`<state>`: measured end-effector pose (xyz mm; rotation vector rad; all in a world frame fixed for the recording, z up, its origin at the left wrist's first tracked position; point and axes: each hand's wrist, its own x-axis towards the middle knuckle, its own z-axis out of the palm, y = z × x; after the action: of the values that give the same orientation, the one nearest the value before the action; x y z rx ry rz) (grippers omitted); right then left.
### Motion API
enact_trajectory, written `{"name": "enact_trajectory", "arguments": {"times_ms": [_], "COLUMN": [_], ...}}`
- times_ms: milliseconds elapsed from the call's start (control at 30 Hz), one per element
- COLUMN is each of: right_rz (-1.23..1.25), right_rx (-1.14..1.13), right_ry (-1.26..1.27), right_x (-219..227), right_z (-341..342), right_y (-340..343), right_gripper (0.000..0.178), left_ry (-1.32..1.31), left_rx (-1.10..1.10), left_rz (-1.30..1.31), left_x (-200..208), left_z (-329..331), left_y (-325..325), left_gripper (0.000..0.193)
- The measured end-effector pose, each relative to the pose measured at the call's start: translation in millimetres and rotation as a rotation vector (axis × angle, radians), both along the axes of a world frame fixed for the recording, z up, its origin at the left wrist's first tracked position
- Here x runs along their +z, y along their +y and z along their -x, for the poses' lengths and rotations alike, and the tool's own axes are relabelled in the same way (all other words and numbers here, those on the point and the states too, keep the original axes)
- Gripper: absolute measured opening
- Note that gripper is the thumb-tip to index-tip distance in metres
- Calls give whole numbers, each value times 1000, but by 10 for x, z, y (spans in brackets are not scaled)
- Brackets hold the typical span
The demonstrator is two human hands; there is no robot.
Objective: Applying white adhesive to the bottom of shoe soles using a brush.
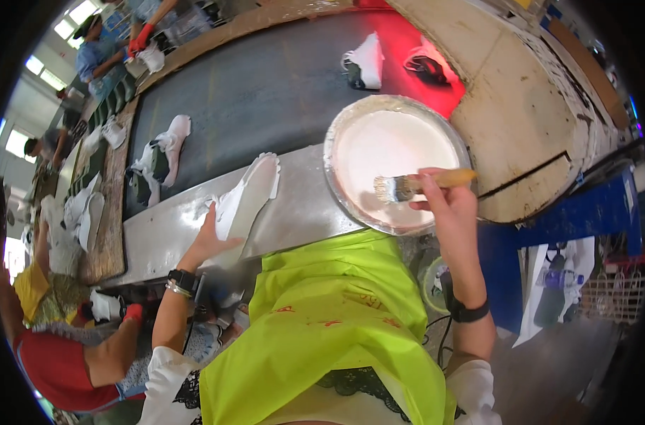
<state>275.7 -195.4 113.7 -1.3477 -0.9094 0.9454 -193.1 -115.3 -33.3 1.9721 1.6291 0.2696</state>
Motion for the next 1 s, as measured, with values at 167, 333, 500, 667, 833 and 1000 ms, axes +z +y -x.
{"name": "enact_trajectory", "arguments": {"times_ms": [167, 333, 500, 667, 833, 1000], "right_rz": [37, 64, 260, -3, -5, -40], "right_rx": [65, 26, 111, 70, 38, 247], "right_ry": [-490, -718, -1035, -524, -360, -63], "right_x": [-755, -854, -878, -673, -691, -168], "right_z": [-218, 44, 53, -199, -53, 709], "right_y": [698, 1028, 1061, 1074, 1088, 885], "right_gripper": [23, 24, 22, 20, 18, 22], "left_ry": [-97, -812, -1174, -1267, -1176, -1136], "left_rx": [168, 424, 463, 427, 341, 236], "left_rz": [7, 487, 573, 683, 589, 533], "left_x": [125, 835, 699, 372, 339, 389], "left_z": [-338, -776, -939, -1294, -1430, -1461], "left_y": [-196, -319, -751, -952, -968, -937], "left_gripper": [116, 93, 70, 82, 99, 107]}}
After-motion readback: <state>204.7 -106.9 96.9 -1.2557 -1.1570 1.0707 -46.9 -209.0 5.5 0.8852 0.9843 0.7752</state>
